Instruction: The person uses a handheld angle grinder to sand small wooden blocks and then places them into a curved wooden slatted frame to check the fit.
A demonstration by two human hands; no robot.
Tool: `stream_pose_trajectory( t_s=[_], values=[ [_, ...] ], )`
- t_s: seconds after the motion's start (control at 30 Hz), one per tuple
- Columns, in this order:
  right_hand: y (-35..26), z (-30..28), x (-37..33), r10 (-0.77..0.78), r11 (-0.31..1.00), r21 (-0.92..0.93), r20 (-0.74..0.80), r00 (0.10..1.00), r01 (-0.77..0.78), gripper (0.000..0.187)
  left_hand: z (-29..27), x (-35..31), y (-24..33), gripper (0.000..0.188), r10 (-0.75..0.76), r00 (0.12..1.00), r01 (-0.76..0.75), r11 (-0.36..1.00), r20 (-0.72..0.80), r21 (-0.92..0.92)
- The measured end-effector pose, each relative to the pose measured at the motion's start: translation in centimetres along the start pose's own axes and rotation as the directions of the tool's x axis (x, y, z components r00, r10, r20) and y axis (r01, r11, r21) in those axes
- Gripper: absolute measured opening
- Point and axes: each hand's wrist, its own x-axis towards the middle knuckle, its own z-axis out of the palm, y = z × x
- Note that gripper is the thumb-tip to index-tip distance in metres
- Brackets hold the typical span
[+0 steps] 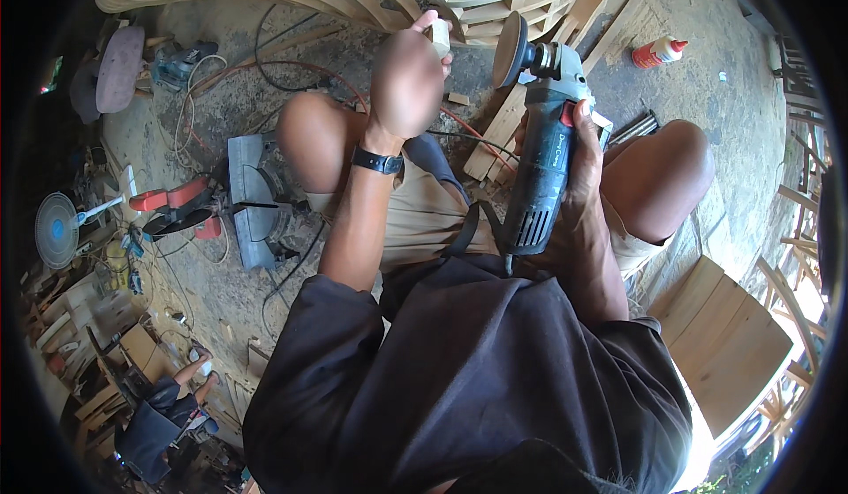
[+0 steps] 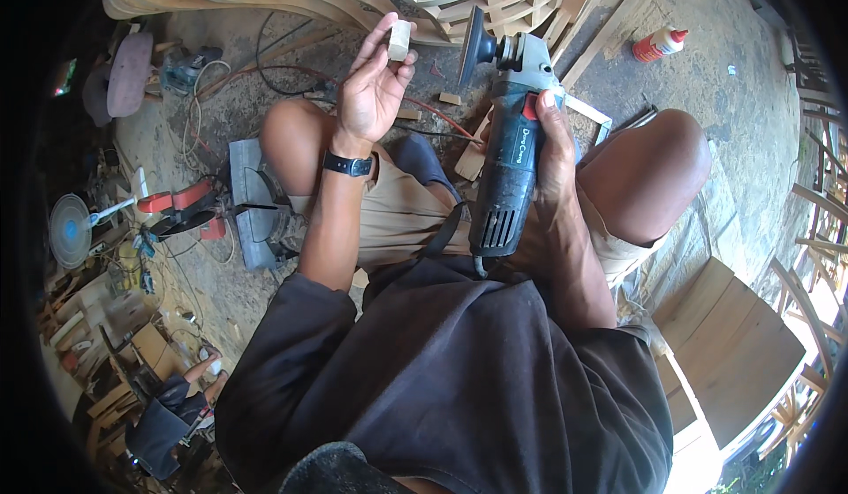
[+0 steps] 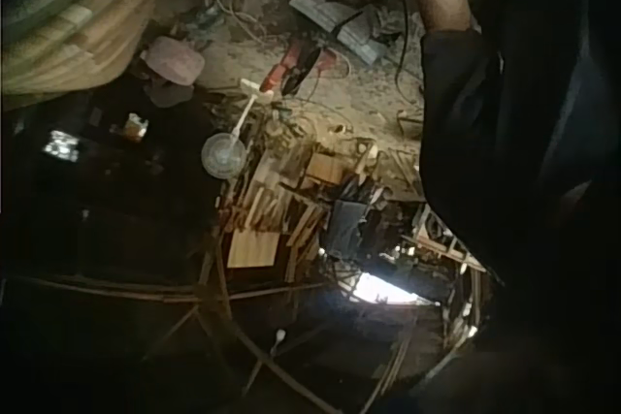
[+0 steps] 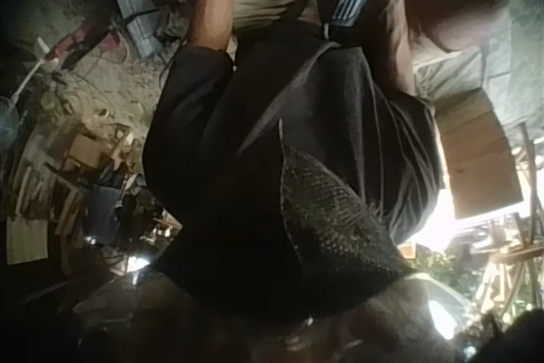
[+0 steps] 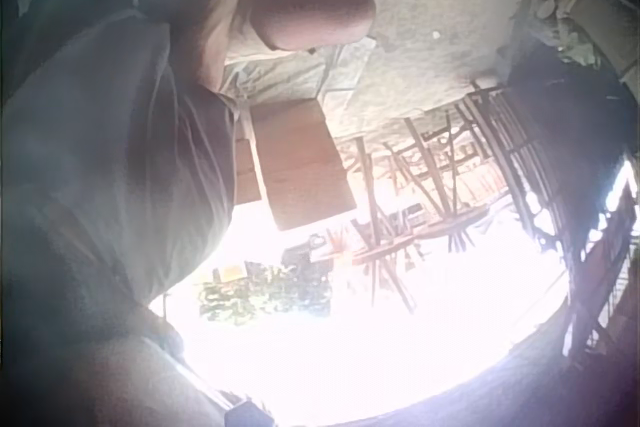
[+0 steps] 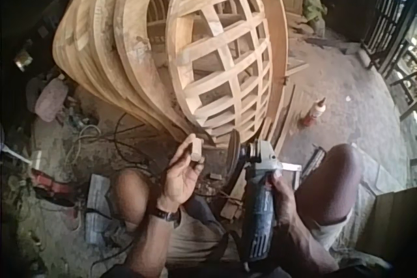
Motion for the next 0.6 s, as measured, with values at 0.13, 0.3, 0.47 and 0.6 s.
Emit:
stream_pose_trajectory(
  t_s=[0.13, 0.3, 0.47, 0.6],
  values=[
    [-0.4, 0.0, -0.1, 0.011, 1.000, 0.002, 0.022, 1.000, -0.011, 0.065, -0.3, 0.0, 0.0, 0.040, -0.010, 1.000, 0.010, 0.999, -0.016, 0.048],
    [-0.1, -0.7, 0.0, 0.012, 1.000, 0.027, 0.052, 0.999, -0.013, 0.059, -0.1, 0.0, -0.3, 0.037, -0.003, 0.999, 0.008, 0.995, -0.048, 0.103],
    [0.0, -0.7, 0.0, 0.036, 0.998, 0.041, 0.040, 0.999, -0.037, 0.056, -0.9, 0.1, -0.6, 0.038, 0.027, 0.993, -0.008, 0.987, -0.116, 0.159],
    [-0.2, -0.6, -0.1, 0.050, 0.998, 0.047, 0.040, 0.998, -0.052, 0.056, -0.1, 0.1, -0.7, 0.039, 0.011, 0.994, 0.012, 0.980, -0.113, 0.198]
  ],
)
